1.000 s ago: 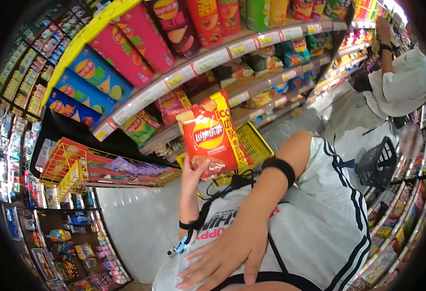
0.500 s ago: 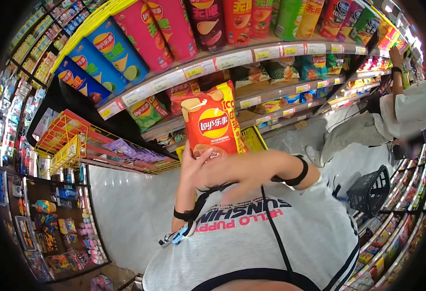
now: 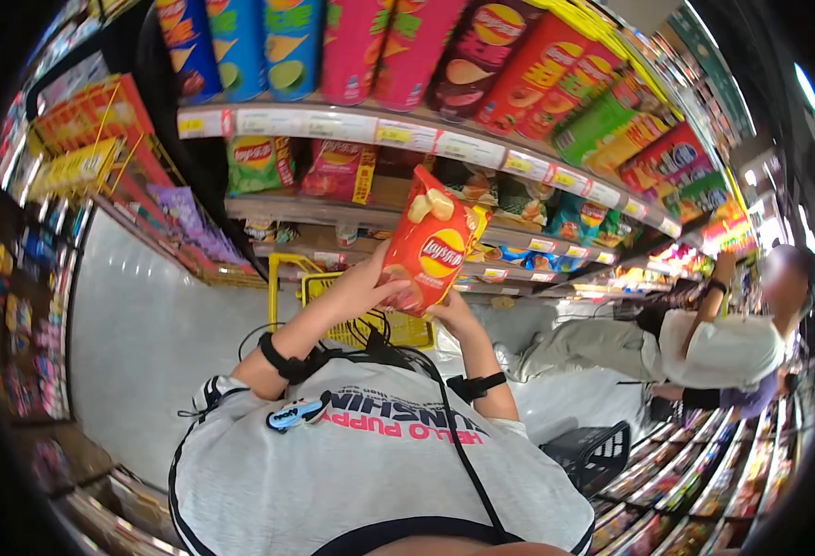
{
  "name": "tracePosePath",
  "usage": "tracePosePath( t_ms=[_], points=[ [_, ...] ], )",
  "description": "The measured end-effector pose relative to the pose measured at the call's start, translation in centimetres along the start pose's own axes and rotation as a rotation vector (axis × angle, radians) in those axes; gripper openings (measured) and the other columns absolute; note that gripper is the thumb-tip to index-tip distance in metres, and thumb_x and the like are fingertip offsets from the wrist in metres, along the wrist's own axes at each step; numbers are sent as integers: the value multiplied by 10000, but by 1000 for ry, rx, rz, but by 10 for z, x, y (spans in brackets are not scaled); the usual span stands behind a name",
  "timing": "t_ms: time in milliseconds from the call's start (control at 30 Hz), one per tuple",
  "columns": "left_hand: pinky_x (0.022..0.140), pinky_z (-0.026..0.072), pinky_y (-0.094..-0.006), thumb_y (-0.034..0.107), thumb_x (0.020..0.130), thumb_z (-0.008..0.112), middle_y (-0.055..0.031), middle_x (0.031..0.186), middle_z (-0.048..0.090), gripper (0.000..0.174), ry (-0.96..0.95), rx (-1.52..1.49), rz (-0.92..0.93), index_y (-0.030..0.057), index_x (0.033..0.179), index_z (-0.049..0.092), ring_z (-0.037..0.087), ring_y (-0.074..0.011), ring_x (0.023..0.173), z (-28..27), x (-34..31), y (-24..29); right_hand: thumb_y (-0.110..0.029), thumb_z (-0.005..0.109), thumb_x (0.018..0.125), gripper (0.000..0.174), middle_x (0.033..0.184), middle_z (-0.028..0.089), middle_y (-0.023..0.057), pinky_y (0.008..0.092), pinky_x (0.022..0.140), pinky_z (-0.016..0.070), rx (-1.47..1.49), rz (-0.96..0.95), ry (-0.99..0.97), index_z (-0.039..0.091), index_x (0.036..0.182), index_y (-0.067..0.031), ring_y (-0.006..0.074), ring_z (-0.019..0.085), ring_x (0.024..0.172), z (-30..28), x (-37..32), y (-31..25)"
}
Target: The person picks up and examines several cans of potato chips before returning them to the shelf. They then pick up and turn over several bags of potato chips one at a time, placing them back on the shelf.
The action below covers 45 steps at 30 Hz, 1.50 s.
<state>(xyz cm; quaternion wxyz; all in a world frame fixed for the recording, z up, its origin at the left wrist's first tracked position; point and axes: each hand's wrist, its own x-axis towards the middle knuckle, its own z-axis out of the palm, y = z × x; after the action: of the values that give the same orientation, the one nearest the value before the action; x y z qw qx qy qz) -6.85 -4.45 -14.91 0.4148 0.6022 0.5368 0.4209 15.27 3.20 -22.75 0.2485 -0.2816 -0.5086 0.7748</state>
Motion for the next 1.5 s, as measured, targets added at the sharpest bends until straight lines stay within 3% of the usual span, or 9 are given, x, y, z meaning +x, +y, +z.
tracePosePath(
  t_ms=[67, 167, 367, 600, 700, 900, 1233, 1433, 1500],
  points=[
    [875, 409, -336, 245, 822, 581, -234, 1144, 499, 680, -125, 28, -214, 29, 1337, 194, 524, -285, 1057, -10, 3, 20, -91, 704, 694, 676, 1228, 466, 83, 332, 930, 385, 145, -22, 40, 336, 1258, -23, 192, 473, 1106, 0, 6, -5],
    [918, 377, -360, 300, 829, 563, -245, 1211, 454, 666, 88, 335, 41, 24, 1330, 222, 471, -332, 1113, -13, -9, 2, -89, 662, 747, 544, 1171, 517, 58, 328, 919, 392, 62, -15, 112, 395, 1218, -40, 175, 495, 1076, -13, 26, -17],
    [952, 345, -357, 309, 832, 552, -195, 1251, 443, 557, 42, 407, -113, 23, 1272, 365, 429, -322, 1153, -40, -44, -5, -141, 677, 752, 456, 1049, 570, 63, 301, 765, 478, -211, -55, 338, 459, 1137, -32, 165, 574, 884, -71, 98, -54],
    [933, 361, -382, 294, 834, 544, -190, 1247, 448, 552, 84, 490, -62, 52, 1290, 349, 442, -340, 1129, -33, -33, 15, -308, 754, 657, 687, 1022, 590, 131, 344, 737, 473, -637, -30, 303, 434, 1178, 5, 251, 591, 860, -79, 191, -80],
    [928, 364, -385, 298, 831, 547, -196, 1239, 452, 555, 58, 567, -88, 54, 1289, 350, 444, -344, 1122, -24, -32, 23, -311, 758, 623, 777, 1061, 562, 211, 395, 780, 451, -1178, -211, 549, 373, 1209, 25, 382, 554, 924, -72, 215, -72],
    [918, 369, -385, 304, 812, 574, -213, 1211, 469, 570, 88, 518, -213, 45, 1276, 368, 450, -345, 1115, -8, -41, 18, -231, 739, 594, 797, 1149, 474, 269, 432, 878, 381, -952, -797, 690, 333, 1231, 24, 436, 428, 1073, -103, 253, -22],
    [936, 358, -361, 277, 804, 592, -209, 1224, 462, 582, 86, 552, -284, 69, 1295, 359, 448, -331, 1130, 12, -19, 30, -120, 617, 706, 342, 952, 608, 199, 341, 776, 450, -916, -303, 491, 555, 1020, 3, 305, 591, 875, -48, 204, -72],
    [909, 374, -362, 261, 810, 582, -205, 1202, 481, 561, 46, 539, -299, 87, 1294, 359, 465, -335, 1108, 26, -7, 35, -97, 604, 716, 204, 832, 633, 151, 327, 659, 474, -945, -565, 853, 612, 893, 3, 259, 619, 739, -143, 205, -41],
    [905, 377, -362, 263, 811, 579, -206, 1199, 483, 563, 40, 555, -300, 86, 1296, 354, 468, -336, 1103, 29, -5, 32, -114, 610, 707, 170, 807, 618, 146, 401, 692, 463, -1071, -621, 874, 619, 861, -42, 340, 582, 762, -136, 165, -85]
  ],
)
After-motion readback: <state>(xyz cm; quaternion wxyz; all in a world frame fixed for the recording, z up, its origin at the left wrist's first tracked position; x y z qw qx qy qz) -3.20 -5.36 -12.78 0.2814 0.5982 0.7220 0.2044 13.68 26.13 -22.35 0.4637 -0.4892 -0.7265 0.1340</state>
